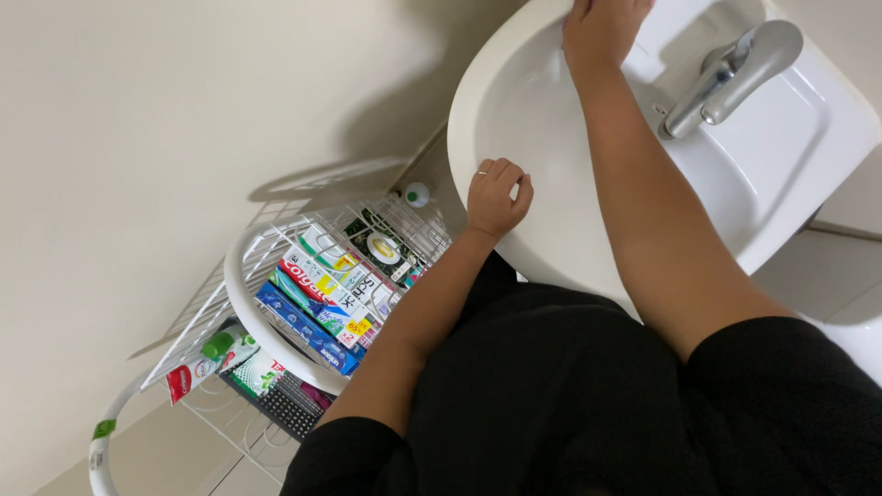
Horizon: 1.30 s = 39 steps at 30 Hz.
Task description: Wiping down the bathroom sink and faucet with a cloth and organizing toiletries from the floor onto a rack.
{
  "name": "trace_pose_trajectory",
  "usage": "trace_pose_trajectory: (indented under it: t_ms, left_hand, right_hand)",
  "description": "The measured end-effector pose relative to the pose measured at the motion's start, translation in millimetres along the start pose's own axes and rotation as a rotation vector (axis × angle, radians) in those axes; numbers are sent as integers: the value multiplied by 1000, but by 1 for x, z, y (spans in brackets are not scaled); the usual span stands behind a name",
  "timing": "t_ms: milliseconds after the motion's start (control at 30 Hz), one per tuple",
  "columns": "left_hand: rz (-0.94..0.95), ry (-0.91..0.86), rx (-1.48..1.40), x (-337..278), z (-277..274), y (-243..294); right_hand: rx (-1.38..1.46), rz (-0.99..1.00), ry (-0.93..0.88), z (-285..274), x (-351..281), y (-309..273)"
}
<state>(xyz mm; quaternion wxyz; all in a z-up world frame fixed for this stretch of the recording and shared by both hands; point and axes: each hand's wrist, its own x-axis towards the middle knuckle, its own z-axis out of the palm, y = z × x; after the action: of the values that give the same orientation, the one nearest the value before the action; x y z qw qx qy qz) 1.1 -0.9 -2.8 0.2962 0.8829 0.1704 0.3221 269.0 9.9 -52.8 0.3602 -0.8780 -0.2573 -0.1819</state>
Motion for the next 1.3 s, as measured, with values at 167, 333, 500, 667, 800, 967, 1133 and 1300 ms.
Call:
trace_pose_trajectory:
  t_ms: [167, 333, 500, 667, 800, 967, 1133, 1300]
  left_hand:
    - [14, -15, 39, -3, 5, -4]
    - [11, -48, 63, -15, 12, -17]
    - [4, -48, 43, -10, 5, -12]
    - [11, -27, 65, -5, 1, -6]
    - [64, -109, 133, -3, -4, -13]
    - [-10, -50, 58, -6, -2, -9]
    - [-115, 19, -81, -23, 10, -23]
    - [-176, 84, 11, -32, 19, -39]
  right_hand:
    - [222, -420, -169, 6, -38, -33]
    - [279, -719, -626, -10, -83, -112]
    - [238, -699, -838, -19, -62, -123]
    - [-8, -567, -562, 6, -9, -54]
    - [-81, -327, -472, 1, 5, -18]
    - [-121, -121, -372, -11, 17, -20]
    - [71, -328, -364, 2, -23, -27]
    - [300, -618, -702, -27, -84, -102]
